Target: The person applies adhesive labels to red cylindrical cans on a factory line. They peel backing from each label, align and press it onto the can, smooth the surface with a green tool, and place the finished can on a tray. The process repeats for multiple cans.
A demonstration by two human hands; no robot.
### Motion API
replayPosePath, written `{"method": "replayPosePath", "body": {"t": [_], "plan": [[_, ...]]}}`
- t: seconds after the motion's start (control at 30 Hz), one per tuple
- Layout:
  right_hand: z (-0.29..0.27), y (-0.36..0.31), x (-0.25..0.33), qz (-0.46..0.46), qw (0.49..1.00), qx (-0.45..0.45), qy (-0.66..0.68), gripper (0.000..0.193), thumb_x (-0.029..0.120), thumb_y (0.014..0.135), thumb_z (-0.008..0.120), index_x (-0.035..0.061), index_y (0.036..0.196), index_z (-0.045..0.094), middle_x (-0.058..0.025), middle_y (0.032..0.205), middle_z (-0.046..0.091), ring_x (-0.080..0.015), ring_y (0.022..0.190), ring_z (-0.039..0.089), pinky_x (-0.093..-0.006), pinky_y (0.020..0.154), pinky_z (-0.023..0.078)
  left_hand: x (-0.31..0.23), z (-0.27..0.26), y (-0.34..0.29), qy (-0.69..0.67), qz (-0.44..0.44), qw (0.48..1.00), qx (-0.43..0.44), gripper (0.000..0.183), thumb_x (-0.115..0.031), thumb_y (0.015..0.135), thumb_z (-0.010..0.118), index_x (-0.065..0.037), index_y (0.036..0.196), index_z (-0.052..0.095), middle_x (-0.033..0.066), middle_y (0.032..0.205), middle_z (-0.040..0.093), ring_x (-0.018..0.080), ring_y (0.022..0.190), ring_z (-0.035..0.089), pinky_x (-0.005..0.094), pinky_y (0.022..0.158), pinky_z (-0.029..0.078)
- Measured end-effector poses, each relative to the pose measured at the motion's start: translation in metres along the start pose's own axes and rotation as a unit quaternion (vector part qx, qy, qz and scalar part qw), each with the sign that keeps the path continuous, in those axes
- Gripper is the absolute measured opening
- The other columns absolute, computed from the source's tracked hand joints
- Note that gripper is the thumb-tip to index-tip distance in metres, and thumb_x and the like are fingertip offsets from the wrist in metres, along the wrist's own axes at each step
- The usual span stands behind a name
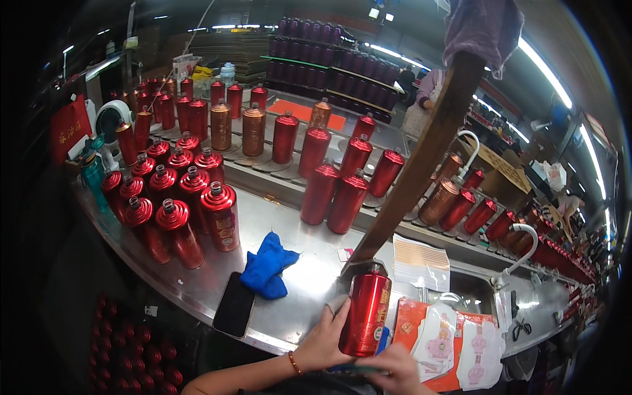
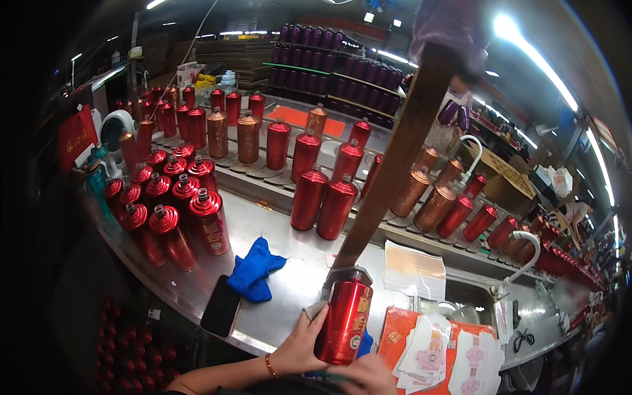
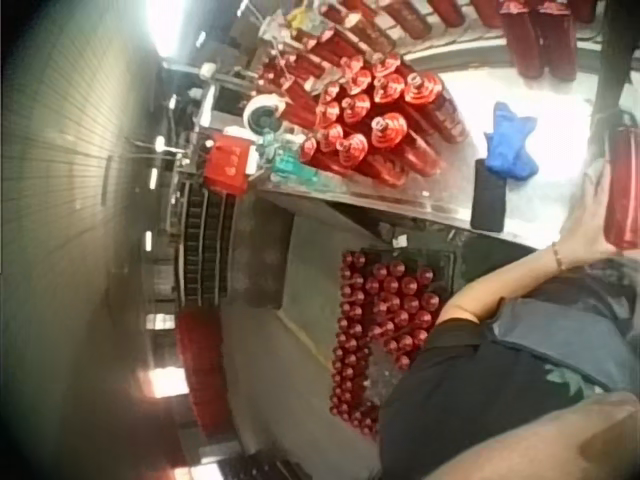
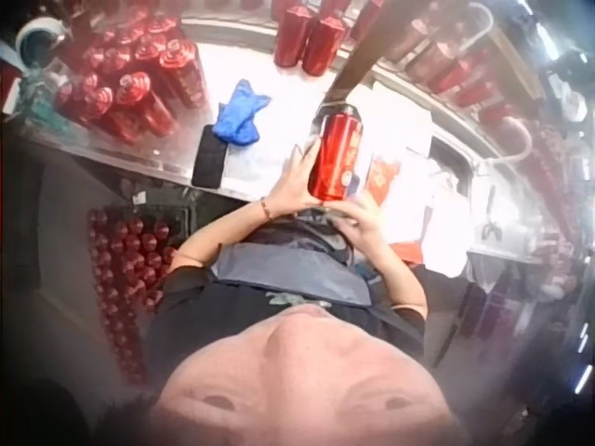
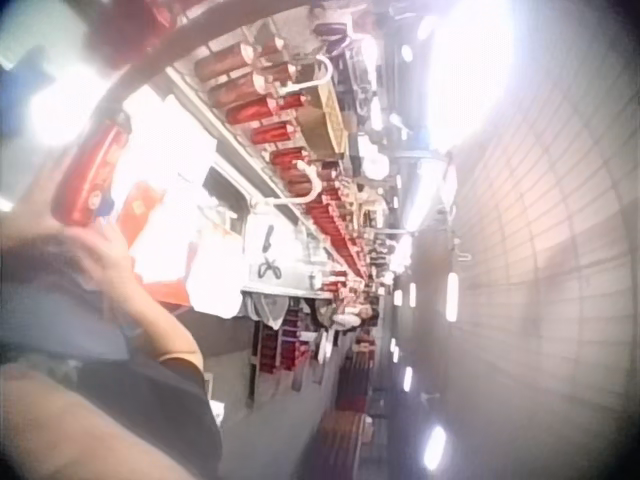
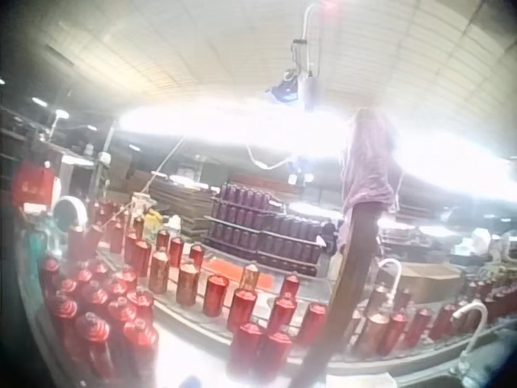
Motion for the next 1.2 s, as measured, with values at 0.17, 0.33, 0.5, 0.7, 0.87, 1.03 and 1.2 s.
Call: {"method": "replayPosePath", "body": {"t": [0.17,0.33,0.5,0.7,0.87,1.03,1.2], "plan": [[0.012,0.008,0.003,-0.067,0.994,-0.019,-0.089,0.046,0.002,0.070,0.082,0.0153,0.114,0.079,-0.0024,0.080,0.058,-0.0247,0.077,0.057,-0.0362,0.066,0.044,0.010,0.003,-0.002,0.013,-0.019,0.999,-0.022,0.131,-0.049,0.071,0.091,0.003,0.162,0.014,0.0343,0.137,0.039,0.0525,0.122,0.053,0.0482,0.102,0.049],[-0.009,0.020,-0.006,-0.005,0.990,-0.066,-0.121,0.053,0.003,0.065,0.082,0.0159,0.116,0.079,-0.0015,0.083,0.060,-0.0229,0.077,0.054,-0.0357,0.067,0.041,-0.010,-0.005,-0.002,-0.050,-0.059,0.997,-0.004,0.127,-0.036,0.070,0.094,0.004,0.162,0.015,0.0310,0.155,0.030,0.0462,0.145,0.037,0.0455,0.119,0.038],[-0.001,0.031,0.009,-0.054,0.996,0.046,-0.056,0.056,0.004,0.062,0.082,0.0153,0.117,0.079,0.0005,0.086,0.059,-0.0214,0.076,0.053,-0.0349,0.066,0.042,-0.010,-0.005,-0.005,0.006,-0.024,0.999,-0.029,0.115,-0.034,0.075,0.089,0.004,0.161,0.022,0.0317,0.136,0.042,0.0492,0.120,0.056,0.0471,0.100,0.051],[0.021,0.025,0.020,-0.138,0.972,0.057,-0.181,0.045,0.004,0.072,0.078,0.0150,0.115,0.079,0.0022,0.081,0.053,-0.0182,0.072,0.049,-0.0336,0.064,0.042,0.000,-0.003,-0.006,0.012,-0.034,0.999,-0.012,0.125,-0.036,0.067,0.094,0.002,0.161,0.021,0.0300,0.131,0.043,0.0482,0.118,0.057,0.0463,0.097,0.052],[-0.012,0.056,-0.016,-0.069,0.975,-0.035,-0.206,0.049,0.006,0.066,0.083,0.0142,0.114,0.079,0.0013,0.088,0.068,-0.0178,0.072,0.055,-0.0329,0.064,0.044,-0.003,-0.014,-0.005,-0.035,-0.058,0.998,0.010,0.123,-0.035,0.070,0.093,0.002,0.162,0.020,0.0303,0.131,0.042,0.0488,0.117,0.057,0.0471,0.097,0.052],[0.002,0.044,-0.010,-0.023,0.983,0.177,0.049,0.044,0.005,0.063,0.082,0.0124,0.107,0.080,-0.0004,0.090,0.069,-0.0148,0.081,0.063,-0.0289,0.068,0.051,0.012,-0.007,-0.004,-0.032,-0.031,0.999,0.023,0.128,-0.039,0.068,0.094,0.004,0.162,0.018,0.0314,0.137,0.039,0.0501,0.124,0.051,0.0478,0.103,0.047],[-0.018,0.057,-0.051,-0.041,0.987,-0.055,-0.143,0.025,0.006,0.074,0.082,0.0118,0.098,0.080,0.0002,0.089,0.067,-0.0176,0.079,0.056,-0.0291,0.067,0.045,0.022,-0.009,-0.004,-0.024,-0.010,0.999,0.042,0.130,-0.044,0.067,0.093,0.005,0.161,0.019,0.0330,0.150,0.034,0.0499,0.147,0.029,0.0524,0.119,0.028]]}}
Point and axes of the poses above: each hand's wrist, its own y-axis towards the middle knuckle, its own z-axis out of the palm, x = y × z, the point moved 3 cm from there along y, towards the middle knuckle
